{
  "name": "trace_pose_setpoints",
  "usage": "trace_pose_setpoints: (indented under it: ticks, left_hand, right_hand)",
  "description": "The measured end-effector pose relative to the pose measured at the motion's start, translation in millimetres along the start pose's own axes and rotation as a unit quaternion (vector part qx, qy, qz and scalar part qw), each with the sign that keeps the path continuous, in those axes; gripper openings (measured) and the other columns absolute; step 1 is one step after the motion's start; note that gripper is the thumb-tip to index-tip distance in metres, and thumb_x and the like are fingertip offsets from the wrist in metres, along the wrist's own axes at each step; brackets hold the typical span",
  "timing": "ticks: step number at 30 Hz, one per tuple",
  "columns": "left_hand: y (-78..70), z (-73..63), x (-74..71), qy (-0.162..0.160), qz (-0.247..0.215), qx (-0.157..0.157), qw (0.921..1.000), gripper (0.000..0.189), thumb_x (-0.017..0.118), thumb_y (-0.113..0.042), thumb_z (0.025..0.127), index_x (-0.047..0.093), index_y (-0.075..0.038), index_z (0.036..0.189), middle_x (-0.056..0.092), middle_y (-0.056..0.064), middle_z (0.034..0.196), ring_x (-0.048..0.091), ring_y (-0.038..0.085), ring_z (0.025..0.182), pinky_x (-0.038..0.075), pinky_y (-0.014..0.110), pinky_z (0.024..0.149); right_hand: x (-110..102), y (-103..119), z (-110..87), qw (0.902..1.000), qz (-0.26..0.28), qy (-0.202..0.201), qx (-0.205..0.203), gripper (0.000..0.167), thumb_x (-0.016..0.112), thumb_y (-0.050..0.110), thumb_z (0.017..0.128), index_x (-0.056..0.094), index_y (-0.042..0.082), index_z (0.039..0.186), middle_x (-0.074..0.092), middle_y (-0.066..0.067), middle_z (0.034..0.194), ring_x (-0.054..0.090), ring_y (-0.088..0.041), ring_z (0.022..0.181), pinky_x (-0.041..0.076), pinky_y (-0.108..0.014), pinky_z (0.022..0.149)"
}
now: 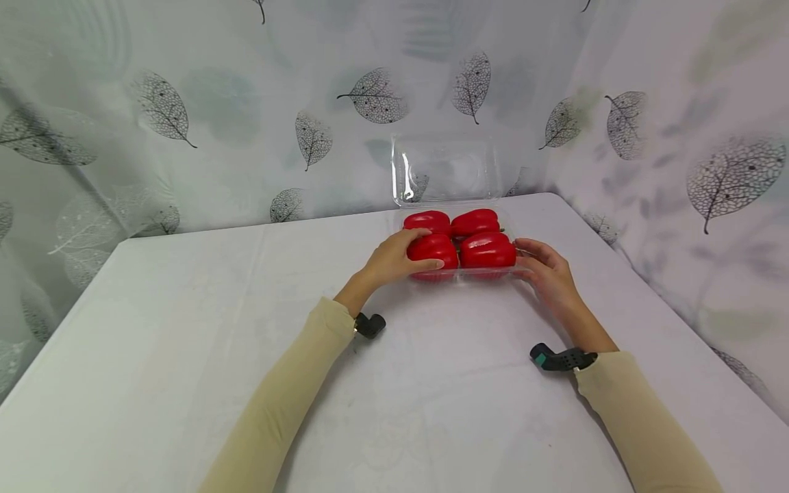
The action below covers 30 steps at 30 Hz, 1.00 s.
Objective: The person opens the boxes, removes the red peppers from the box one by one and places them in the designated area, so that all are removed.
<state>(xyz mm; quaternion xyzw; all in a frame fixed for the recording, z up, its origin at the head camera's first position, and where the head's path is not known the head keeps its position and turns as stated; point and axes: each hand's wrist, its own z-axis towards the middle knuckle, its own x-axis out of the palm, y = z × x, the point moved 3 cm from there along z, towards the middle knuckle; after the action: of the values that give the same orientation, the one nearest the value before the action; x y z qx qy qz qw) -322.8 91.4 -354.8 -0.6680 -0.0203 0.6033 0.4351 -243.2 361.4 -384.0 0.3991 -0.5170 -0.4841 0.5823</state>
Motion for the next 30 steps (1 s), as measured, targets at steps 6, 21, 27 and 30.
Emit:
trace_pose_setpoints:
  ticks: [6, 21, 27, 30]
  left_hand:
    - [0.7, -0.5, -0.7, 0.002, -0.004, 0.004, 1.0, 0.07, 0.069, -0.046, 0.086, 0.045, -0.014, 0.144, 0.052, 0.006, 0.14, 0.048, 0.023, 0.126, 0.049, 0.04, 0.098]
    - [-0.3, -2.6, -3.6, 0.008, 0.004, 0.01, 0.9999, 0.07, 0.069, -0.047, 0.087, 0.045, -0.014, 0.144, 0.052, 0.006, 0.14, 0.048, 0.022, 0.127, 0.047, 0.039, 0.1]
    - [0.3, -2.9, -3.8, 0.008, -0.007, 0.01, 0.9999, 0.069, 0.069, -0.045, 0.087, 0.045, -0.013, 0.144, 0.052, 0.006, 0.14, 0.047, 0.023, 0.127, 0.047, 0.041, 0.101]
    - [1.1, -2.5, -3.5, 0.007, -0.008, 0.012, 0.9999, 0.07, 0.069, -0.045, 0.087, 0.045, -0.013, 0.144, 0.052, 0.006, 0.141, 0.047, 0.023, 0.128, 0.046, 0.04, 0.102]
  right_hand:
    - [0.9, 0.6, -1.0, 1.0, 0.001, -0.002, -0.001, 0.027, 0.052, 0.006, 0.1, 0.053, 0.013, 0.126, 0.053, 0.004, 0.123, 0.055, -0.005, 0.106, 0.054, -0.019, 0.083]
    - [1.7, -0.4, -0.8, 0.9998, -0.017, -0.002, 0.0, 0.026, 0.051, 0.008, 0.101, 0.051, 0.013, 0.126, 0.053, 0.005, 0.123, 0.057, -0.004, 0.103, 0.053, -0.017, 0.084]
    - [1.3, -0.5, -0.4, 0.9996, -0.026, -0.006, 0.003, 0.027, 0.053, 0.01, 0.1, 0.05, 0.013, 0.127, 0.052, 0.006, 0.124, 0.056, -0.003, 0.104, 0.053, -0.017, 0.084]
    - [1.1, -0.5, -0.2, 0.9995, -0.03, -0.008, 0.004, 0.027, 0.053, 0.01, 0.1, 0.05, 0.013, 0.127, 0.052, 0.006, 0.124, 0.055, -0.003, 0.106, 0.053, -0.016, 0.084]
